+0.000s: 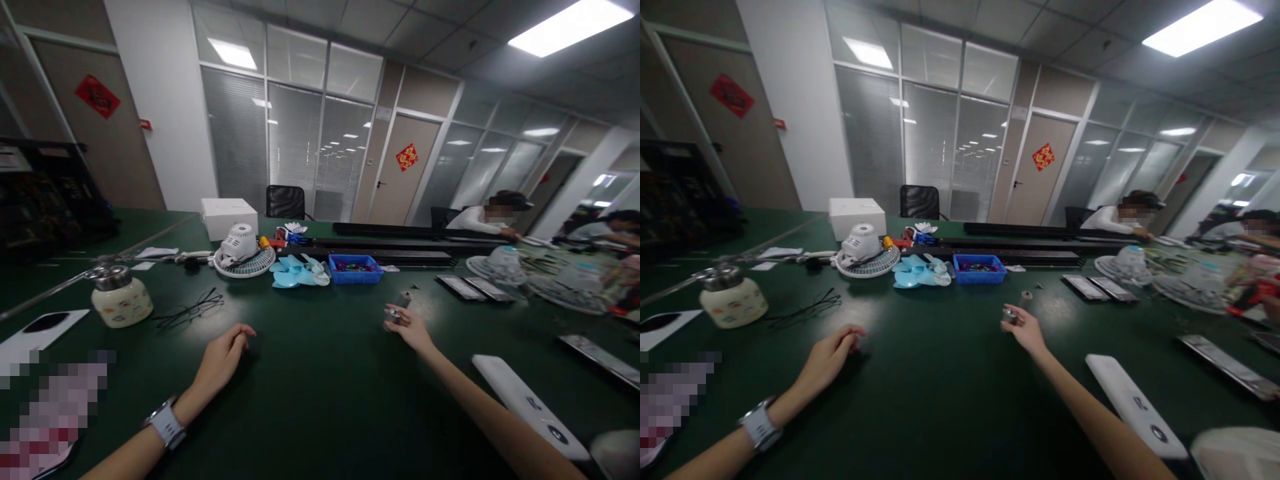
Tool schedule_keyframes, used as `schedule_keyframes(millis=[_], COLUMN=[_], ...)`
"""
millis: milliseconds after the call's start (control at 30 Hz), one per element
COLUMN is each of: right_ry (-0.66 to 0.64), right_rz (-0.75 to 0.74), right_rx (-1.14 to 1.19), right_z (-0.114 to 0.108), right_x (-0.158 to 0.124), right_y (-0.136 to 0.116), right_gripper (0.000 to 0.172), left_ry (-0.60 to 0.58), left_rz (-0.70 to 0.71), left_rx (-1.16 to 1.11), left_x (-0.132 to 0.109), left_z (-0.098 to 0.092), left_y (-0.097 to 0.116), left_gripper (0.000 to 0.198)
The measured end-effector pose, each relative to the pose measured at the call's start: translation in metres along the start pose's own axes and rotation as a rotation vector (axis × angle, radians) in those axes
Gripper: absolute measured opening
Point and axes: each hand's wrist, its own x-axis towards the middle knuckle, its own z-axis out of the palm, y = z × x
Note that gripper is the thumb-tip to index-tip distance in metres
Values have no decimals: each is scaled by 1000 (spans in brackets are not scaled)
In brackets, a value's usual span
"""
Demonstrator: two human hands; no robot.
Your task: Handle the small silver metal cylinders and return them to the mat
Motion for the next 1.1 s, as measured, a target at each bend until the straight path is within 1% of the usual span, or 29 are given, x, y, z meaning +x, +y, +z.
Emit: schedule_keyframes(millis=[100,133,200,267,333,400,467,567,633,700,767,833,900,967,1033,1100], right_ry=[-254,-310,-379,-410,-440,-473,-487,-483,-472,-462,-458,-459,-463,-474,-487,-499], right_rz=[18,-13,-93,-167,-225,-262,-269,-255,-254,-253,-244,-244,-261,-278,-275,-262], right_rx=[102,108,106,105,112,118,124,133,136,129,113,85,54,28,15,9], right_z=[67,90,133,165,183,190,190,189,189,190,191,189,187,184,182,181], right_x=[-18,-26,-40,-51,-58,-60,-60,-59,-59,-59,-60,-61,-62,-62,-63,-63], right_y=[-30,-39,-56,-67,-73,-75,-73,-70,-69,-69,-70,-72,-75,-78,-82,-85], right_gripper=[54,55,55,59,61,62,63,63,60,57,56,55,52,47,46,46], left_ry=[43,65,92,115,107,94,72,35,19,30,75,135,158,113,8,-87], left_rz=[59,91,191,274,300,312,313,305,309,311,294,263,228,170,97,61], left_rx=[-21,-28,-44,-66,-84,-94,-104,-108,-93,-91,-126,-178,-204,-184,-143,-116], left_x=[-3,-4,-6,-6,-3,3,9,18,22,24,25,24,20,16,11,8], left_z=[8,12,20,29,36,40,41,40,39,37,33,27,19,13,9,8], left_y=[14,21,36,49,58,63,66,70,75,81,82,77,63,46,30,21], left_gripper=[36,37,36,36,38,38,35,28,24,22,22,25,29,31,30,30])
